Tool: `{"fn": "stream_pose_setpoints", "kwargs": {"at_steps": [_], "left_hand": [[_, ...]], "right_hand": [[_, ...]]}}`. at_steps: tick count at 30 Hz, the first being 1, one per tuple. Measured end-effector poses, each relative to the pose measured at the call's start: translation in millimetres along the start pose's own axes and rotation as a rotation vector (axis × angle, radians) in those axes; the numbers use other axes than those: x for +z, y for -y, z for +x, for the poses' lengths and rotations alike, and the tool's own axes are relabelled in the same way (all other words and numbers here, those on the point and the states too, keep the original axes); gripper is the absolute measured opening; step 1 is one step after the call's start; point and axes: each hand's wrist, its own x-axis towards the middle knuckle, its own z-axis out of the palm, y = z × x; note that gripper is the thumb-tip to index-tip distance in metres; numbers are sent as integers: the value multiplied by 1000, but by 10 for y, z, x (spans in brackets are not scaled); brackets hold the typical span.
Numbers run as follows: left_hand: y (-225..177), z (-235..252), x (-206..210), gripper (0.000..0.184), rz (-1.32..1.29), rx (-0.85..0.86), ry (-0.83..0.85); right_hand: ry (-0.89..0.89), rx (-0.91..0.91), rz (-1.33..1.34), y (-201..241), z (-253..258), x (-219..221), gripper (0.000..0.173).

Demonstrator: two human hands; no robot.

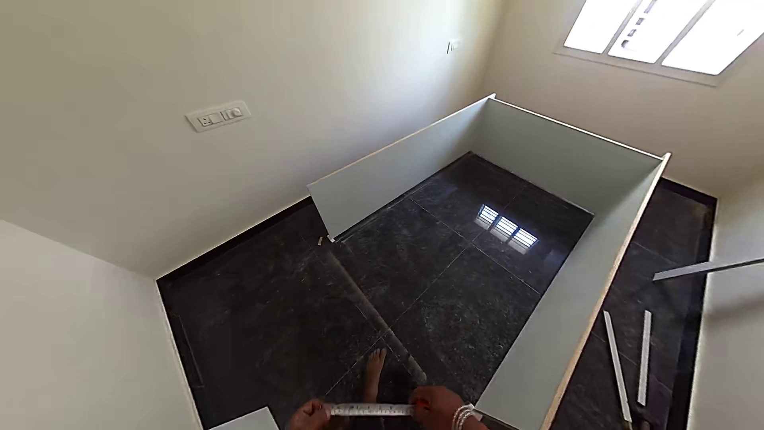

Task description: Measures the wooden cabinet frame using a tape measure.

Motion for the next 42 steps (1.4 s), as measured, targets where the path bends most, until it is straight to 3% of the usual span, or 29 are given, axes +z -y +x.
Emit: {"fn": "stream_pose_setpoints", "kwargs": {"at_steps": [3, 6, 9, 13, 20, 28, 34, 38, 42], "left_hand": [[-567, 687, 244, 14, 73, 29, 48], [-1045, 1229, 573, 31, 64, -6, 263], [-1660, 1924, 1133, 41, -5, 29, 513], [-2160, 2691, 2029, 35, 56, -58, 664], [-2435, 3991, 3944, 32, 193, 79, 806], [-2977, 4945, 6456, 28, 329, 320, 778], [-3344, 5815, 7895, 48, 184, 162, 948], [-3370, 6543, 8851, 64, 47, 40, 1080], [-3341, 7130, 9961, 68, 259, -129, 1106]], "right_hand": [[-118, 102, 82, -160, 302, -421, 42], [-193, 201, 204, -104, 429, -825, 40], [-363, 215, 339, -156, 599, -1464, 40], [-528, 261, 438, -419, 677, -2069, 38], [-684, 324, 597, -1337, 1093, -3377, 38], [-669, 296, 684, -2477, 1113, -5685, 37], [-727, 308, 720, -3217, 1279, -7047, 35], [-799, 351, 746, -3734, 1516, -7873, 34], [-884, 416, 749, -4122, 1834, -8909, 33]]}}
